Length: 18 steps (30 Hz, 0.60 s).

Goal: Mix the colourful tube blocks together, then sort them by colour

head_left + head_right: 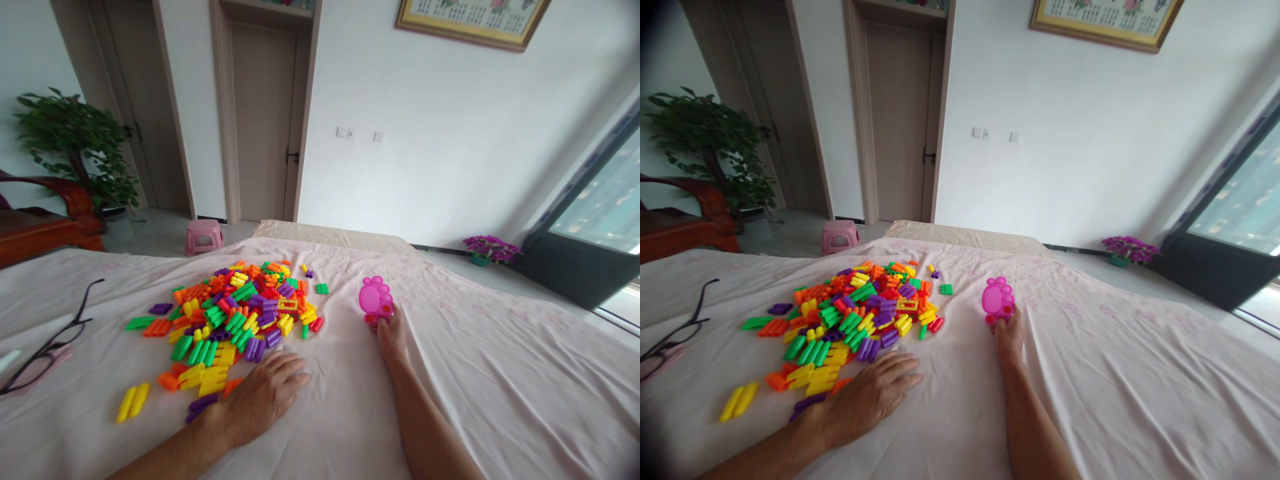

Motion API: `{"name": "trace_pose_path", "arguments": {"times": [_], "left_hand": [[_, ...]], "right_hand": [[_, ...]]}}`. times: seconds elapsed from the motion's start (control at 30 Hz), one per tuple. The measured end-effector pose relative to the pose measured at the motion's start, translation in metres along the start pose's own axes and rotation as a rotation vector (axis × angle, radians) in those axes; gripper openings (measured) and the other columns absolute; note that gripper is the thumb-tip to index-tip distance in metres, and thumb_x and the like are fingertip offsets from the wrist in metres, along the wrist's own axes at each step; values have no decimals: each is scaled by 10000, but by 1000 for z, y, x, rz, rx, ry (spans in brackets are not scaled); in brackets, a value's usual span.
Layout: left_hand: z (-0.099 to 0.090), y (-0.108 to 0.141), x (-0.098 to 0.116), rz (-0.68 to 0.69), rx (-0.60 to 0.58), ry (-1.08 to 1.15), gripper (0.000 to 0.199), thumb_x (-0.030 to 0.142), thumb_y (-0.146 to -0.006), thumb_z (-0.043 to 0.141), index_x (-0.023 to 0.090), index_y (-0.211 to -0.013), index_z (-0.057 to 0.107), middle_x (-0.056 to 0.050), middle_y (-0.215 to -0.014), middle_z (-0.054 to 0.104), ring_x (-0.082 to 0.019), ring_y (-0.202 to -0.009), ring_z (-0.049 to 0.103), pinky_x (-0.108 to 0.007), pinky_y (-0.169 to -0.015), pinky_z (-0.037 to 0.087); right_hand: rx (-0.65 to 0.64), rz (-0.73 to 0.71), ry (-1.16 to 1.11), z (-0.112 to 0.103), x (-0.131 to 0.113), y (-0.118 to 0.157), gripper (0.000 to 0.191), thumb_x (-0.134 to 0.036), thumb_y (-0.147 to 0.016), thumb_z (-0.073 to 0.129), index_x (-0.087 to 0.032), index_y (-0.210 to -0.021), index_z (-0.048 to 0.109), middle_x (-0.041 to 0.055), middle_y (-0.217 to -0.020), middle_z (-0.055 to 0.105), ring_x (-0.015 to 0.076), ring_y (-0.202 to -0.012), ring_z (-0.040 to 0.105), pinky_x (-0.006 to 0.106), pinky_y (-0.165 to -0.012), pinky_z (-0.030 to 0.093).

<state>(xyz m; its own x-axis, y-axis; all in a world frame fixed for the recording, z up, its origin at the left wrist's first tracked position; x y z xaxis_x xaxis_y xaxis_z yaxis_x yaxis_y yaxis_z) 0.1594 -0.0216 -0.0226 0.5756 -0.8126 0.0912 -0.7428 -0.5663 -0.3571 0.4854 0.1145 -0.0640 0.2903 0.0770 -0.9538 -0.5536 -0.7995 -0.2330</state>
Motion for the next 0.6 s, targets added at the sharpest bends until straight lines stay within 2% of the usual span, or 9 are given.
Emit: {"name": "trace_pose_path", "arguments": {"times": [0.2,0.37,0.5,0.6], "left_hand": [[-2,3,2,6,-34,-60,470,93,-881,553,240,-1327,573,-64,-1384,603,-220,-1283,546,-446,-1094,479],[0,6,4,14,-65,-92,535,46,-843,550,233,-1344,557,-68,-1397,596,-227,-1293,540,-442,-1087,486],[1,7,5,14,-31,-110,588,5,-818,521,246,-1354,546,-54,-1403,592,-216,-1300,531,-429,-1092,482],[1,8,6,26,18,-119,615,-20,-795,493,256,-1341,554,-35,-1389,603,-201,-1287,538,-402,-1084,488]], "right_hand": [[-7,-16,16,1,-2,2,714,-286,-674,511,-172,-1378,466,11,-808,662,157,-584,613,263,-547,493],[7,-21,9,-1,-8,4,684,-273,-675,515,-178,-1351,499,29,-865,661,143,-575,591,248,-523,477],[14,-29,15,-3,-13,7,637,-268,-694,496,-200,-1327,515,39,-925,659,139,-584,600,252,-525,486],[6,-14,25,-4,-10,7,649,-266,-699,489,-205,-1345,491,27,-901,661,139,-561,599,266,-528,498]]}}
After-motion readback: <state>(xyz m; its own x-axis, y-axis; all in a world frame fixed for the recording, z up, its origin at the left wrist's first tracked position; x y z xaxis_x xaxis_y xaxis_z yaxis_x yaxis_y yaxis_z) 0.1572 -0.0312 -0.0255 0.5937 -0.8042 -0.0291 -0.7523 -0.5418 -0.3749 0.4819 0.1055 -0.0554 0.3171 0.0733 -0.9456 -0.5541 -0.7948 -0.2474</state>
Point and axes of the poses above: each hand's wrist, its own y-axis away from the middle knuckle, its own z-axis out of the palm, x = y × z, the point moved 8 cm from there along -y, towards the middle knuckle
